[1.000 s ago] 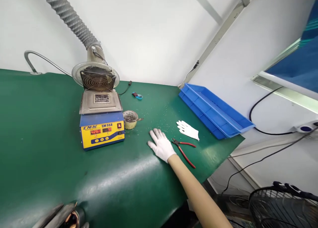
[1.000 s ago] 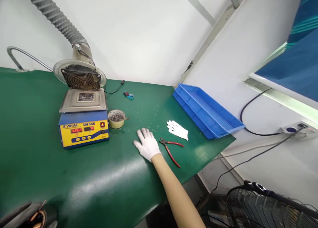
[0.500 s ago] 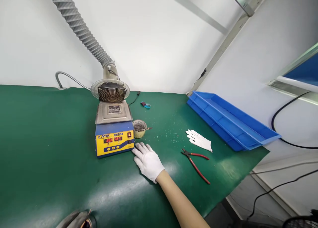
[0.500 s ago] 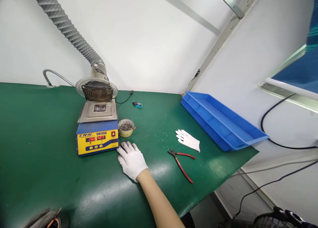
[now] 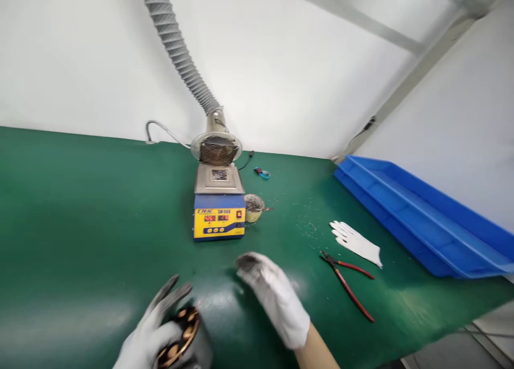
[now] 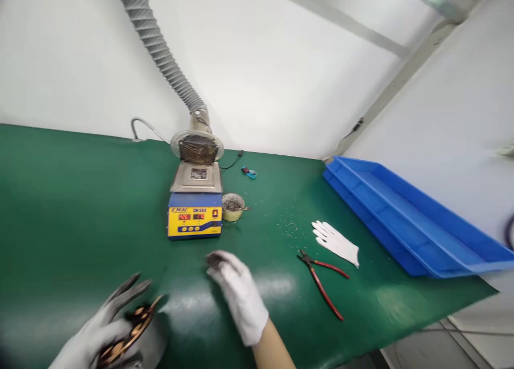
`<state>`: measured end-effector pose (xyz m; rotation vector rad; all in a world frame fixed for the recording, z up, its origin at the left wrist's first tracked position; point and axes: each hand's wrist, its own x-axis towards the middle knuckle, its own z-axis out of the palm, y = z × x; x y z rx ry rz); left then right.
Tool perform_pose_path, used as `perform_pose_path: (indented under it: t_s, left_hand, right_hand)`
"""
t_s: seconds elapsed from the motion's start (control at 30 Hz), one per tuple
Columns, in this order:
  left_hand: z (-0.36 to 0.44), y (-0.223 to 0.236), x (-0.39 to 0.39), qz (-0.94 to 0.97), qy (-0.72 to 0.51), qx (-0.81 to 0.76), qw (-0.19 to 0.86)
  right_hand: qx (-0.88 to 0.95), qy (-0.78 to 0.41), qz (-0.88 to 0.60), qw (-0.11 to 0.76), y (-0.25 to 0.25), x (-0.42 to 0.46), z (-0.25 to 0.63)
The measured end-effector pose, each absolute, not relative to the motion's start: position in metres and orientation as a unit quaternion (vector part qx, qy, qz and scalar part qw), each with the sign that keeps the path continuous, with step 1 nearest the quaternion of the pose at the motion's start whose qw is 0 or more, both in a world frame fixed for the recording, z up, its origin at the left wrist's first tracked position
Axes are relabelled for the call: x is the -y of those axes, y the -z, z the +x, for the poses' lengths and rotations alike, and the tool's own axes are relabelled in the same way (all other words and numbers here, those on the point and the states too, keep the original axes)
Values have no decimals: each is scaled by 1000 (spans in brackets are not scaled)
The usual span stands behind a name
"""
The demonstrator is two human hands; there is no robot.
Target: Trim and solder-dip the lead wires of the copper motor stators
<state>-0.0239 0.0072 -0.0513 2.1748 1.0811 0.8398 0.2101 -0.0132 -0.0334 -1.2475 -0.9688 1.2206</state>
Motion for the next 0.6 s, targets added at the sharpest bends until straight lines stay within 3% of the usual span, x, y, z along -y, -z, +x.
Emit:
perform_pose_path:
  t_s: [0.07,0.13,0.3,0.4,0.6]
  left_hand:
    - [-9,34,-15,796,-235,-388,401]
    - [3,27,-20,783,-217,-384,439]
    - [4,37,-8,781,-257,-430,373]
    - [0,34,-7,721,-271,-439,462]
    - [10,33,-33,343,-392,-546,656]
  right_hand:
    - [342,-696,-344,530,34,24,170]
    - [289,-754,-279,519,37,27,144]
    - [145,-740,-323,571,52,21,130]
    - [146,-750,-327,556,54,20,131]
    - [162,-791,-271,525,58,20,129]
